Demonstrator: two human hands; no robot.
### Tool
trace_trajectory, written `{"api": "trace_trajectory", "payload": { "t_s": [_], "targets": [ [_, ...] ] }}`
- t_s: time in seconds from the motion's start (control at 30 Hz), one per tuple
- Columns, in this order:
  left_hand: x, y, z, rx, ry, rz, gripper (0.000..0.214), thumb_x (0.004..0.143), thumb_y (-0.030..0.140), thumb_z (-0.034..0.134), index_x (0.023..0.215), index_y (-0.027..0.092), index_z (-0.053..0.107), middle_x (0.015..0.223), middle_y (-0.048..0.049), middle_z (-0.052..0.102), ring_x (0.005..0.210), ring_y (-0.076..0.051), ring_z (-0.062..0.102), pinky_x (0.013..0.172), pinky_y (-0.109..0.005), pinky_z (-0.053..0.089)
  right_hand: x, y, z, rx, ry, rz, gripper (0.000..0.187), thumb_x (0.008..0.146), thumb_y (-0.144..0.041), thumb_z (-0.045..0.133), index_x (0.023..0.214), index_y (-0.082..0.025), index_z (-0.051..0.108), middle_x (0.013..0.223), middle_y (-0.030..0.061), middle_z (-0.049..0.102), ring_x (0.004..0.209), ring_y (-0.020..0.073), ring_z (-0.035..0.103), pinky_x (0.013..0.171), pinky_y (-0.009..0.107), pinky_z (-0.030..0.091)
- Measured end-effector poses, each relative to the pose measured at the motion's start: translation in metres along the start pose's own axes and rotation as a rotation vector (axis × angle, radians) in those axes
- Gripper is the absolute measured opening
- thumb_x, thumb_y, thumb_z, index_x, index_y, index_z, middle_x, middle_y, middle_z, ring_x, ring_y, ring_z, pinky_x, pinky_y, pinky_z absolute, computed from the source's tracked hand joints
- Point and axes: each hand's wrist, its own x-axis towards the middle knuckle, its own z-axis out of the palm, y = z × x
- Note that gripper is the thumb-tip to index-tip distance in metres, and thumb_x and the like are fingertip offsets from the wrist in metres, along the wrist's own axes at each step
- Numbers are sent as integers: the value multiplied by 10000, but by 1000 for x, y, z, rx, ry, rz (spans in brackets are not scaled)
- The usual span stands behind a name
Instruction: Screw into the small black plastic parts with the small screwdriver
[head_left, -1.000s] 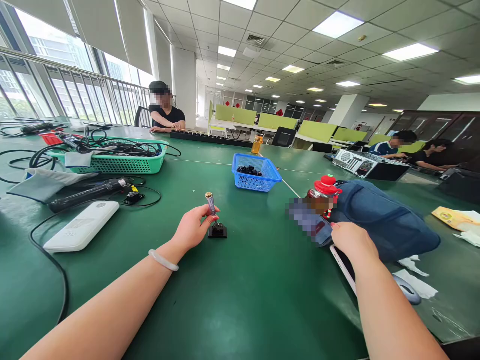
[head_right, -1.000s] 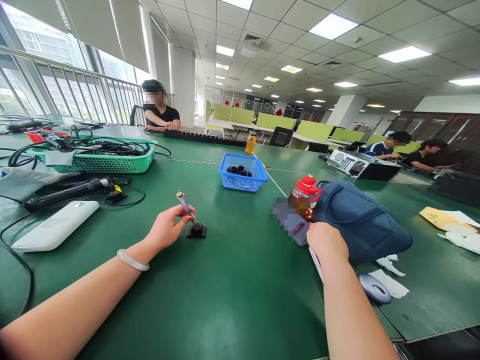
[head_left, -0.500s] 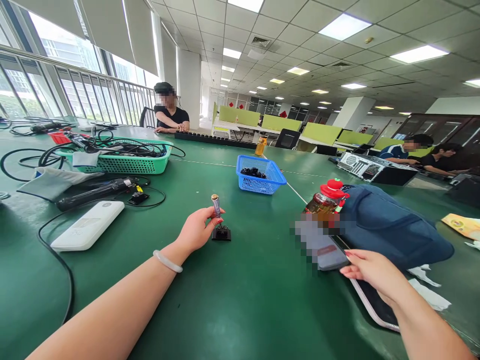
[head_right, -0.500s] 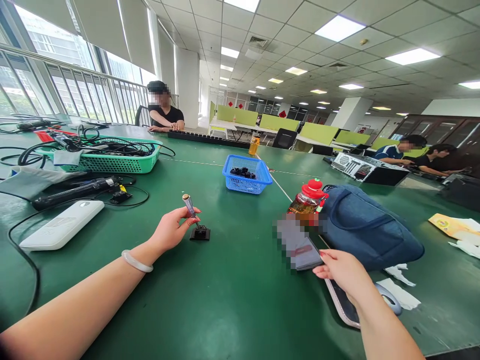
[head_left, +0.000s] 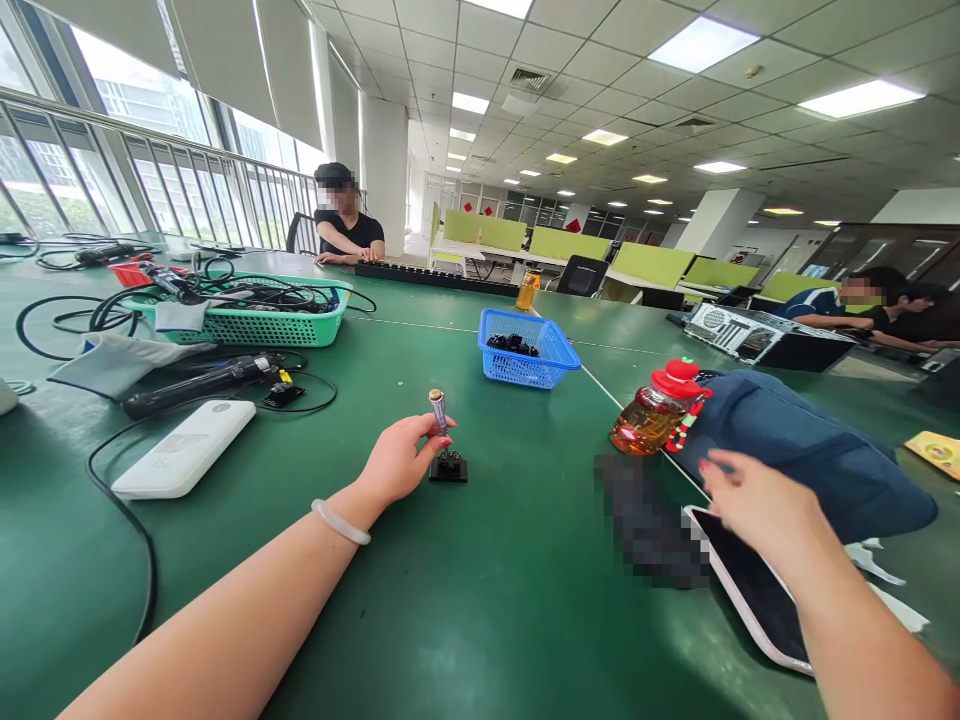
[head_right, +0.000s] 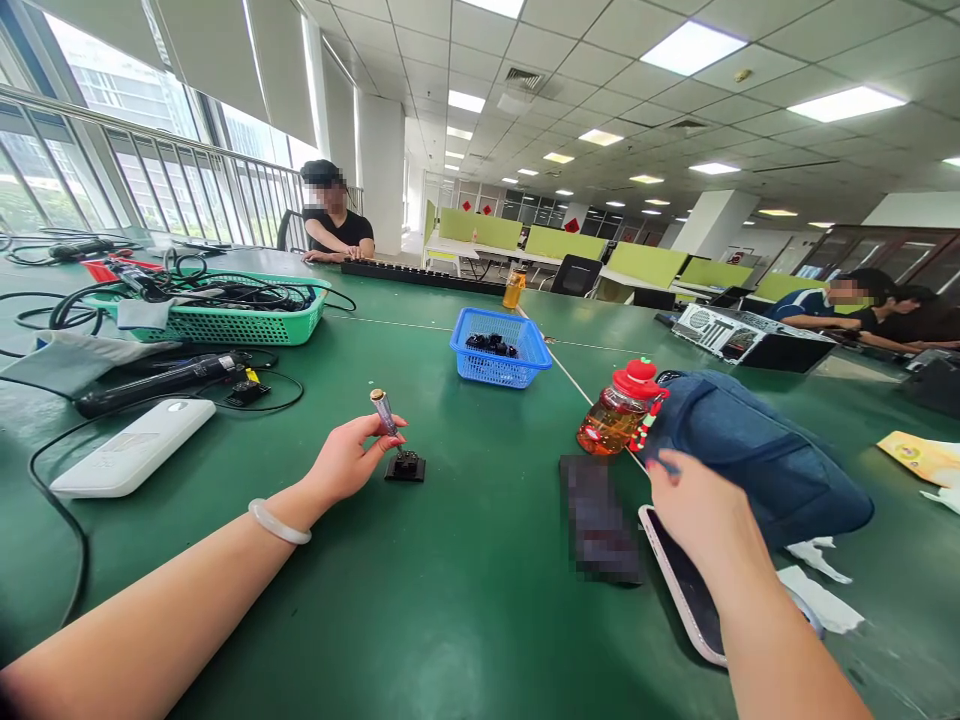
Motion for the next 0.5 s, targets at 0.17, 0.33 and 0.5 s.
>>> {"api": "trace_trajectory", "payload": {
  "t_s": [0.17,0.33,0.5],
  "targets": [
    [0,-2,2,-1,-2,-3,283,882,388,493,1067,247,653,979,-24,711,895,-198,647,846,-347,497,51,-62,-12,43,283,-253,521,848,-360,531,1300,-103,509,1257,196,570,1134,289,531,945,358,393],
    [1,-1,2,-4,0,-4,281,879,374,484,1063,245,653,948,-22,715,889,-201,652,839,-348,500,81,-81,10,86,185,-267,341,881,-330,529,1093,-83,632,1162,198,585,1107,251,495,969,319,334],
    [1,-2,2,-19,3,3,269,875,370,498,1054,241,652,954,-22,718,875,-198,658,823,-339,504,92,-76,19,95,298,-227,308,855,-304,564,1066,-94,646,1155,192,535,1083,254,456,961,329,308]
  ]
}}
